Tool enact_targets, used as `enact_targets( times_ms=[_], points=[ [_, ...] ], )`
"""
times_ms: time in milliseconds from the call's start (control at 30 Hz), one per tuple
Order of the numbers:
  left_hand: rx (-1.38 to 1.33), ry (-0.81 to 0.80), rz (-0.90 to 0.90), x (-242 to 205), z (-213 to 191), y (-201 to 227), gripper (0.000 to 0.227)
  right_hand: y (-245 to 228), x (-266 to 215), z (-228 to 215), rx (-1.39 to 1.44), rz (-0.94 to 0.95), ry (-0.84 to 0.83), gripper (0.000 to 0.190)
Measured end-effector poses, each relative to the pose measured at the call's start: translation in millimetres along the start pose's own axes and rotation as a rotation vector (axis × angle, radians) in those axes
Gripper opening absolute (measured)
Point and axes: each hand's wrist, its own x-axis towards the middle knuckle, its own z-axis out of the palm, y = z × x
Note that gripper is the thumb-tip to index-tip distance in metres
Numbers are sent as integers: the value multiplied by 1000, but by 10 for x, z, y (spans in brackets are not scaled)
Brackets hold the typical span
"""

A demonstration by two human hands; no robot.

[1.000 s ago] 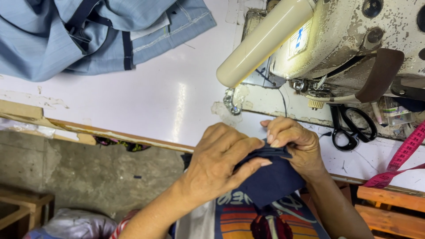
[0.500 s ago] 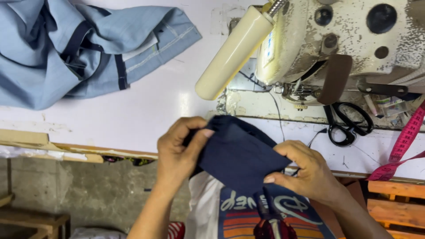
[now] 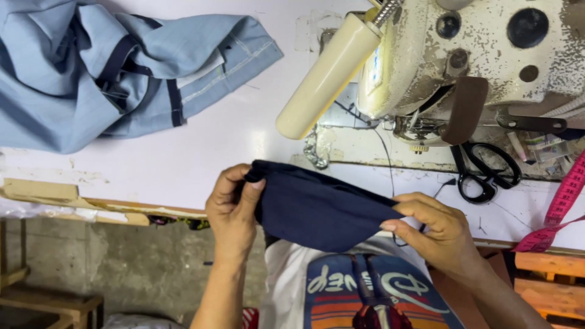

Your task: The person uses scissors to trim a dark blue fabric piece on a sewing table, then folds and measures it with a pink measuring tape. The person continues to trim small sections of the fabric and adjusts its position on the table.

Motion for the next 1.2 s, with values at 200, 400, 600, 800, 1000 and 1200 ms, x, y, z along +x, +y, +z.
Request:
enact_targets(
  times_ms=[200, 400, 600, 800, 1000, 1200],
  points=[
    [-45, 38, -21, -64, 69, -46, 14, 53, 57, 107, 413, 294, 146, 39],
    [-366, 58, -174, -37, 133, -43, 13, 54, 142, 37, 266, 412, 90, 14],
    [-77, 94, -24, 145, -47, -59, 12, 18, 363, 144, 357, 208, 116, 15],
    [181, 67, 44, 267, -137, -125, 14, 20, 459, 215, 425, 323, 136, 17],
    [902, -166, 717, 38, 430, 495, 39, -139, 497, 178, 244, 301, 63, 10],
    [625, -745, 790, 255, 869, 140, 22, -156, 463, 169, 153, 128, 59, 14]
  ],
)
